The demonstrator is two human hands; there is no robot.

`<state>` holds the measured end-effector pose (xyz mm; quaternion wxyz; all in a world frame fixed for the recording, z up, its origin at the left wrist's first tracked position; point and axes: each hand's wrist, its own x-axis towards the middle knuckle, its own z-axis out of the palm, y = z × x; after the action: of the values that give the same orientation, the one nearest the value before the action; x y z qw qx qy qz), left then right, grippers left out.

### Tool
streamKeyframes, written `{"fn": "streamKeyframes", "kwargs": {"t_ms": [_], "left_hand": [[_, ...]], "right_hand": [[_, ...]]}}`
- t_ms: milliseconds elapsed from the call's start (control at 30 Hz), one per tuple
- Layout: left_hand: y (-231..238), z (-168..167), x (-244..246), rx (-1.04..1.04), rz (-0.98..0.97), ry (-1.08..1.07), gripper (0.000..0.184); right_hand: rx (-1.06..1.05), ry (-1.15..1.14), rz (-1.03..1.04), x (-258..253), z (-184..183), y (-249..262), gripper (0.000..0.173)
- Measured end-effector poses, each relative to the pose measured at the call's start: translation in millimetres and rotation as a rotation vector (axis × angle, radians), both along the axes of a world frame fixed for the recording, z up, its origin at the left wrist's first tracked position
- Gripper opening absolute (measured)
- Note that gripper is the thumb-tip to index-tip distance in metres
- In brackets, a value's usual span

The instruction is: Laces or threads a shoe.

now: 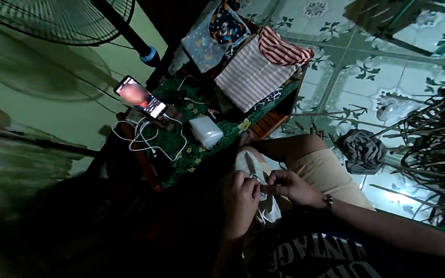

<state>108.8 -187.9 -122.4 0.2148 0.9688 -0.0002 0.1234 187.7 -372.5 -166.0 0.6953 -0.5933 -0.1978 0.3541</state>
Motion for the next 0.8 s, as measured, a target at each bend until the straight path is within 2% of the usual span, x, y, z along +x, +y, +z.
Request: {"fn": "streamKeyframes", "kwargs": {"t_ms": [100, 233, 333, 433, 600, 800], "left_hand": [[2.0, -3.9, 0.4, -0.081, -0.009, -0.049, 0.003], [13.4, -6.5, -4.3, -0.606, -0.066, -0.132, 0.006], [17.5, -12.1, -8.1, -0.842, -0.087, -0.175, 0.005], [15.9, -9.9, -11.8, -0.88, -0.122, -0.147, 0.009], [25.0, 12.6, -21.8, -0.853, -0.254, -0.1, 0.022], [46.0, 40.0, -42.6, -1.209, -0.304, -0.239, 0.024]], "right_hand": [[0.012, -0.001, 0.002, -0.1, -1.6, 0.1, 0.015], [0.012, -0.011, -0.006, 0.3, -4.6, 0.7, 0.01], [0.012, -0.018, 0.011, 0.8, -2.9, 2.4, 0.009], [0.007, -0.029, 0.021, 0.6, -1.7, 2.2, 0.008], [0.011, -0.042, 0.018, 0.2, -0.9, 1.8, 0.01], [-0.005, -0.024, 0.014, 1.7, -4.4, 1.3, 0.01]]}}
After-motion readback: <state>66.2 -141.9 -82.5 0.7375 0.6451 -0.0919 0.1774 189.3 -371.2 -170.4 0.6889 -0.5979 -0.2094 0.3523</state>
